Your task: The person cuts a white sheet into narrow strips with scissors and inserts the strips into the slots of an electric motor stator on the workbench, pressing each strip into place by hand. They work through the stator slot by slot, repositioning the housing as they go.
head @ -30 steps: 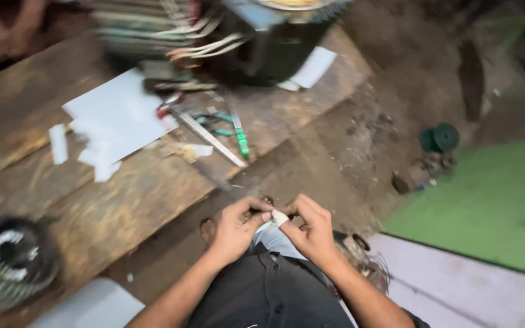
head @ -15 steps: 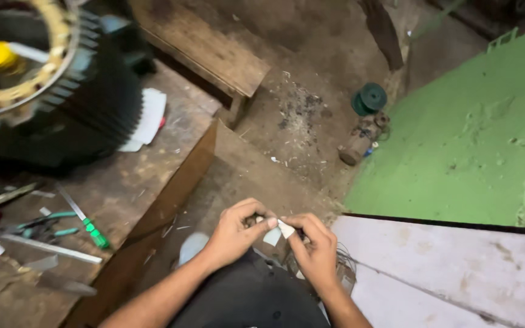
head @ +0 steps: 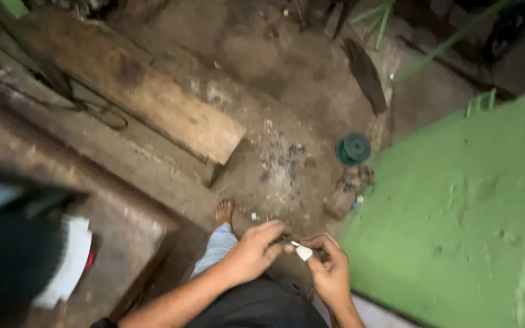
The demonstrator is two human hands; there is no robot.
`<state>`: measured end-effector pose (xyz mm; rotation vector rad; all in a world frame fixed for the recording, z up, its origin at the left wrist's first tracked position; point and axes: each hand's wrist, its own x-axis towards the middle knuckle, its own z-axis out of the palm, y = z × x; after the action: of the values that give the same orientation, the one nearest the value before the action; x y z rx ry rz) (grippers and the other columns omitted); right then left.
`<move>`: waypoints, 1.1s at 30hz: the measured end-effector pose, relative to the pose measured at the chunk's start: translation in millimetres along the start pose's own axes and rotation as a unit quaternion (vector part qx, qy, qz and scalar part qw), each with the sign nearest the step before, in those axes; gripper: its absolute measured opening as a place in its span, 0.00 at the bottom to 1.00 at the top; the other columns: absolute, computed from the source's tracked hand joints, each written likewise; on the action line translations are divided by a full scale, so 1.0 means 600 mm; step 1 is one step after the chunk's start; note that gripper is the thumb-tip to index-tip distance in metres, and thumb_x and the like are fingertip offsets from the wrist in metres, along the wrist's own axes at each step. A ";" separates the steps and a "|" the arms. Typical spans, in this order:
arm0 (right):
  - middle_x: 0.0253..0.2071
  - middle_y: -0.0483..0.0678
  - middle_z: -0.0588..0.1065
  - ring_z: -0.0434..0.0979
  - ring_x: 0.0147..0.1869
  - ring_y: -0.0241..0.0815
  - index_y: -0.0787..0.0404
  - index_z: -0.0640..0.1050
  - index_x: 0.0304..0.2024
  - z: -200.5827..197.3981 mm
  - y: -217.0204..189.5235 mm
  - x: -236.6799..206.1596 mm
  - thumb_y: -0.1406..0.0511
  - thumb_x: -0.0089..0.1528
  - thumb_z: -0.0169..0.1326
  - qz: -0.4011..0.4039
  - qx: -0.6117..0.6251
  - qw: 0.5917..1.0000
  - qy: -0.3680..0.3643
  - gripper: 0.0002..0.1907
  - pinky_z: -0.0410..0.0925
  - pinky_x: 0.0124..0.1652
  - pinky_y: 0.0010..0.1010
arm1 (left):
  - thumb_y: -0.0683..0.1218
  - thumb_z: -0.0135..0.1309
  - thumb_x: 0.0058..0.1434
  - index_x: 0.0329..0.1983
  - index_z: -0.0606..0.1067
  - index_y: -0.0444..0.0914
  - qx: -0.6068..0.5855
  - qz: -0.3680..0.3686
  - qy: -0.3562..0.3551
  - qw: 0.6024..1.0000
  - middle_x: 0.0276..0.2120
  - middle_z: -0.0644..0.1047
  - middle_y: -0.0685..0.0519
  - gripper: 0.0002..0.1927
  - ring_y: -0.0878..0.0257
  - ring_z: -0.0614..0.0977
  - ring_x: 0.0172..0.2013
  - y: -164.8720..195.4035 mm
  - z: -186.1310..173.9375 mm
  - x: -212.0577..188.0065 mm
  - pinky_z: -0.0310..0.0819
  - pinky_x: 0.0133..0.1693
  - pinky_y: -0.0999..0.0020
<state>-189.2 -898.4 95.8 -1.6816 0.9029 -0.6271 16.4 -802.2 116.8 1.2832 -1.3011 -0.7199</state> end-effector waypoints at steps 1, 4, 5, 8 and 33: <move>0.42 0.49 0.78 0.79 0.46 0.37 0.68 0.80 0.39 -0.004 0.002 0.049 0.78 0.57 0.54 -0.038 -0.037 0.999 0.010 0.09 0.69 0.47 0.27 | 0.41 0.58 0.60 0.52 0.73 0.32 -0.012 -0.013 -0.016 1.000 0.42 0.78 0.40 0.17 0.43 0.81 0.43 -0.018 -0.011 0.047 0.76 0.42 0.57; 0.43 0.49 0.78 0.79 0.49 0.37 0.68 0.80 0.42 -0.016 -0.001 0.183 0.76 0.59 0.55 -0.025 -0.034 0.999 -0.017 0.09 0.70 0.49 0.28 | 0.41 0.61 0.58 0.54 0.70 0.32 -0.021 -0.060 -0.044 0.997 0.40 0.77 0.39 0.21 0.44 0.82 0.40 -0.058 -0.041 0.170 0.76 0.39 0.55; 0.44 0.49 0.77 0.79 0.50 0.36 0.68 0.79 0.44 -0.023 -0.004 0.224 0.76 0.60 0.55 -0.002 -0.016 0.999 -0.035 0.10 0.71 0.50 0.28 | 0.40 0.60 0.58 0.52 0.70 0.32 -0.005 -0.072 -0.042 0.996 0.39 0.77 0.39 0.20 0.45 0.82 0.40 -0.068 -0.051 0.208 0.76 0.39 0.55; 0.47 0.47 0.80 0.80 0.52 0.35 0.64 0.74 0.52 -0.036 -0.005 0.326 0.75 0.58 0.53 0.079 0.102 0.990 -0.052 0.18 0.71 0.51 0.28 | 0.40 0.56 0.62 0.51 0.69 0.35 -0.135 -0.190 0.002 0.972 0.38 0.78 0.43 0.15 0.52 0.83 0.38 -0.087 -0.058 0.295 0.78 0.37 0.59; 0.39 0.52 0.84 0.88 0.46 0.45 0.60 0.83 0.43 -0.056 0.299 1.424 0.72 0.54 0.61 -0.154 -0.130 0.959 -0.197 0.14 0.76 0.46 0.33 | 0.39 0.64 0.56 0.38 0.82 0.36 0.108 0.152 0.183 0.965 0.31 0.82 0.49 0.07 0.52 0.86 0.40 -0.737 -0.207 1.076 0.66 0.57 0.53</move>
<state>229.4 -1640.9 -96.0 -2.1149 0.4528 -0.3633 382.4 -1472.9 -92.6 1.2780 -1.2527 -0.1177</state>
